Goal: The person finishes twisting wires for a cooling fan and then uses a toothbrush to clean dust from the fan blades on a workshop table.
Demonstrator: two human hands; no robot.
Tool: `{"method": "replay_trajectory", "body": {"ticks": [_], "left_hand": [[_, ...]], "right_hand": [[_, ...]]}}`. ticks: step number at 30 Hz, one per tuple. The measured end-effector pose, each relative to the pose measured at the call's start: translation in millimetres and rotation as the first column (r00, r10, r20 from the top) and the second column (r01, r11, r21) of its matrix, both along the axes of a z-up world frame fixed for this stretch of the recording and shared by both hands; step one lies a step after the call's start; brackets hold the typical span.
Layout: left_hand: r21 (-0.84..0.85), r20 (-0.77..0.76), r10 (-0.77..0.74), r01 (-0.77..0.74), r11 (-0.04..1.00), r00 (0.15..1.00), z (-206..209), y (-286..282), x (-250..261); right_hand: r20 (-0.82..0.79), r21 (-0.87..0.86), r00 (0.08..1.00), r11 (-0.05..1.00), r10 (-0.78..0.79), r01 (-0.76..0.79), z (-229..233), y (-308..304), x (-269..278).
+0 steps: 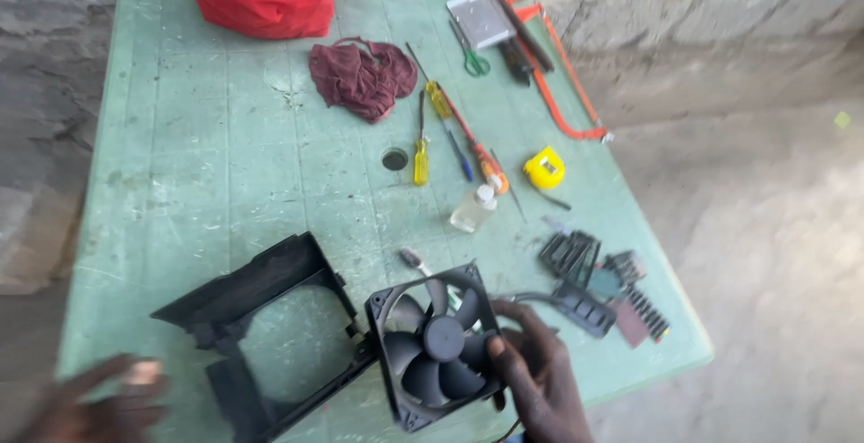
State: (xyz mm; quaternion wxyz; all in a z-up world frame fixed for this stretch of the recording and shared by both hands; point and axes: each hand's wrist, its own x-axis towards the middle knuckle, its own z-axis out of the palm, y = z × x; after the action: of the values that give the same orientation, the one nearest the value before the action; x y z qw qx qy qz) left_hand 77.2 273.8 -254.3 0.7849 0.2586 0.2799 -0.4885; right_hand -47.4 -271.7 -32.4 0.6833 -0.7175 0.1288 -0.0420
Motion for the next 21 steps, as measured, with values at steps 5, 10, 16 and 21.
{"method": "replay_trajectory", "body": {"ticks": [5, 10, 16, 21], "left_hand": [[0.777, 0.569, -0.083, -0.502, 0.379, 0.818, 56, -31, 40], [0.604, 0.33, -0.741, -0.734, -0.31, 0.585, 306, -191, -37], [0.952, 0.061, -0.714, -0.257, -0.169, 0.698, 291, -227, -44], [0.904, 0.268, -0.618, -0.415, -0.104, 0.739, 221, -229, -53]], "right_hand": [[0.017, 0.024, 1.0, 1.0, 0.011, -0.012, -8, -2, 3], [-0.111, -0.285, 0.994, 0.957, 0.012, -0.044, -33, -26, 11], [0.044, -0.237, 0.999, 0.971, -0.026, 0.036, -35, -2, 13], [-0.094, -0.304, 0.987, 0.948, -0.132, 0.098, 42, 58, 21]]}}
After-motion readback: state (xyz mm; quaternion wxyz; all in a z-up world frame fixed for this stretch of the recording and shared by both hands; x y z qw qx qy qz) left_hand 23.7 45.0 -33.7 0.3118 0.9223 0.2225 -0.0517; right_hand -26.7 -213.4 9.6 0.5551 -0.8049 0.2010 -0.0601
